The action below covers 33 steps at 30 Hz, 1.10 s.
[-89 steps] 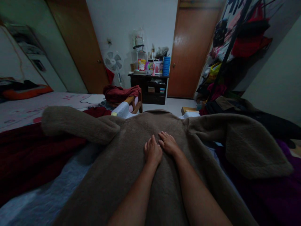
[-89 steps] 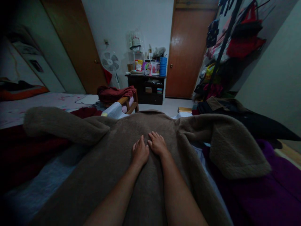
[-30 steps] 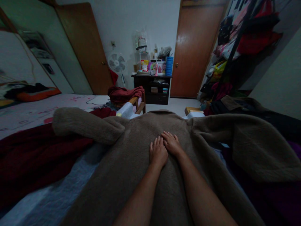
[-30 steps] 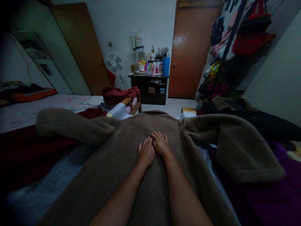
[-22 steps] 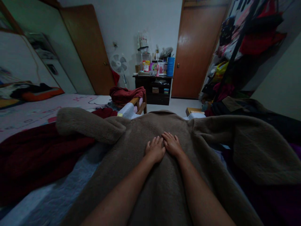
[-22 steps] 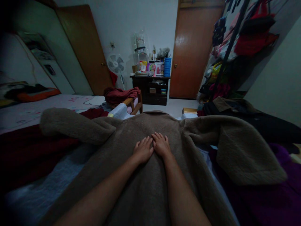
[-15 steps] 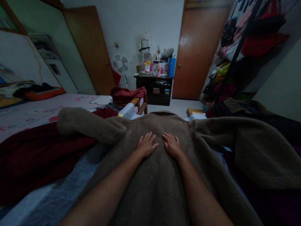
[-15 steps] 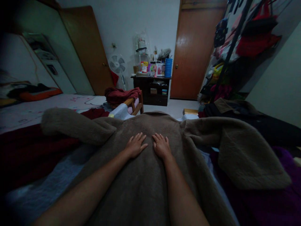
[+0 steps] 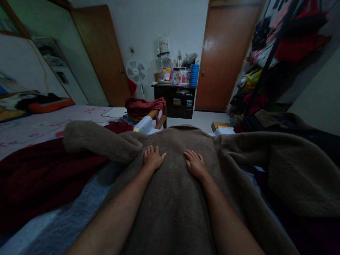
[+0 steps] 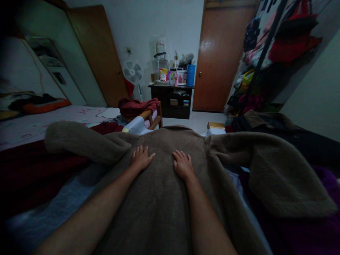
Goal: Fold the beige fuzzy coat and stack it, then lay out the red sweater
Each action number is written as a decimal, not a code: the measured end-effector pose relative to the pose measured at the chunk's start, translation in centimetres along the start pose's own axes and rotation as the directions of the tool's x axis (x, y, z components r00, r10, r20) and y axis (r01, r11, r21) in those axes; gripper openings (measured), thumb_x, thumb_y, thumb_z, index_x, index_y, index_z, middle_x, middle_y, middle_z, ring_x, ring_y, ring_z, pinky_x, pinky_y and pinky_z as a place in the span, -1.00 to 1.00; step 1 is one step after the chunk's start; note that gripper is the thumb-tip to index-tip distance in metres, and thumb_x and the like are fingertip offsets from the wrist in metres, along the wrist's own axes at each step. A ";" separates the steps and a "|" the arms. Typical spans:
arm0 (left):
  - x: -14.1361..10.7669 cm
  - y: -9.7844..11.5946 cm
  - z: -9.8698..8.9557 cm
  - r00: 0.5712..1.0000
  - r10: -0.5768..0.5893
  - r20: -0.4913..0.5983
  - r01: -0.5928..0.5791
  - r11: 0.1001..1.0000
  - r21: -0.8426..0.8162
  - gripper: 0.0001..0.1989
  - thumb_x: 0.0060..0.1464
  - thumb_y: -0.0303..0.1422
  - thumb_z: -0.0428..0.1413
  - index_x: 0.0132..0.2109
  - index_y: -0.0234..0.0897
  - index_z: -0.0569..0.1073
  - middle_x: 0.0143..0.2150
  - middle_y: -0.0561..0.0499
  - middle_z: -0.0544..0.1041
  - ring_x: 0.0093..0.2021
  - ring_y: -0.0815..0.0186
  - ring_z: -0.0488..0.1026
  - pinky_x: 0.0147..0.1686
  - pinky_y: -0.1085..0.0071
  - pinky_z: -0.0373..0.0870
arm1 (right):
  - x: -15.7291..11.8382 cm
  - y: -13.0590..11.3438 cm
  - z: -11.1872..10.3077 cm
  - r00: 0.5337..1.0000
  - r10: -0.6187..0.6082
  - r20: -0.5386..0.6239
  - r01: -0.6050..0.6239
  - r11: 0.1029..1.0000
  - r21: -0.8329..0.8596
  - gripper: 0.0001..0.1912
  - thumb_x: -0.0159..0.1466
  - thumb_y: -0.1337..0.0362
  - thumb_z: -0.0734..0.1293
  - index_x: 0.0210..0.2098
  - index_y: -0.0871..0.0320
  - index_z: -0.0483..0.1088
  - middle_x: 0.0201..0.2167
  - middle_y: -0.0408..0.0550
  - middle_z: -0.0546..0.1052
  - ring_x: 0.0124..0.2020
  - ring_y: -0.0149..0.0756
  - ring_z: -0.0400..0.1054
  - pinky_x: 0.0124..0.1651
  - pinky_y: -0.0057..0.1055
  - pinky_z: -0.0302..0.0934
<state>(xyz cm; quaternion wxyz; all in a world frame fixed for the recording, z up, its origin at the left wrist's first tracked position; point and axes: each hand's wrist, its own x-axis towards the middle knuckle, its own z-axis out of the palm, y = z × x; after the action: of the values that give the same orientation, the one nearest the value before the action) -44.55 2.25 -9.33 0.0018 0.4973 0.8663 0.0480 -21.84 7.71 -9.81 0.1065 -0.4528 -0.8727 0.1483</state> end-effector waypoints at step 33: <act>-0.6 9.2 -1.0 0.979 0.163 0.122 -0.114 0.937 -0.331 -0.50 0.28 -0.29 -0.18 0.34 -0.17 0.16 0.42 -0.11 0.08 0.40 0.14 0.01 0.28 -0.10 0.00 | 0.2 0.2 0.2 0.999 0.003 -0.035 -0.001 0.998 0.064 -0.47 0.34 0.26 0.11 0.30 -0.02 0.15 0.36 -0.11 0.15 0.38 -0.23 -0.06 0.37 -0.03 -0.31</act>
<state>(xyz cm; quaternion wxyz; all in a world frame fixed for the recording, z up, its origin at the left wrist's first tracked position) -36.36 6.25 -7.57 0.1435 0.5523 0.8069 0.1523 -21.86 7.93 -10.10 0.1359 -0.4526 -0.8651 0.1685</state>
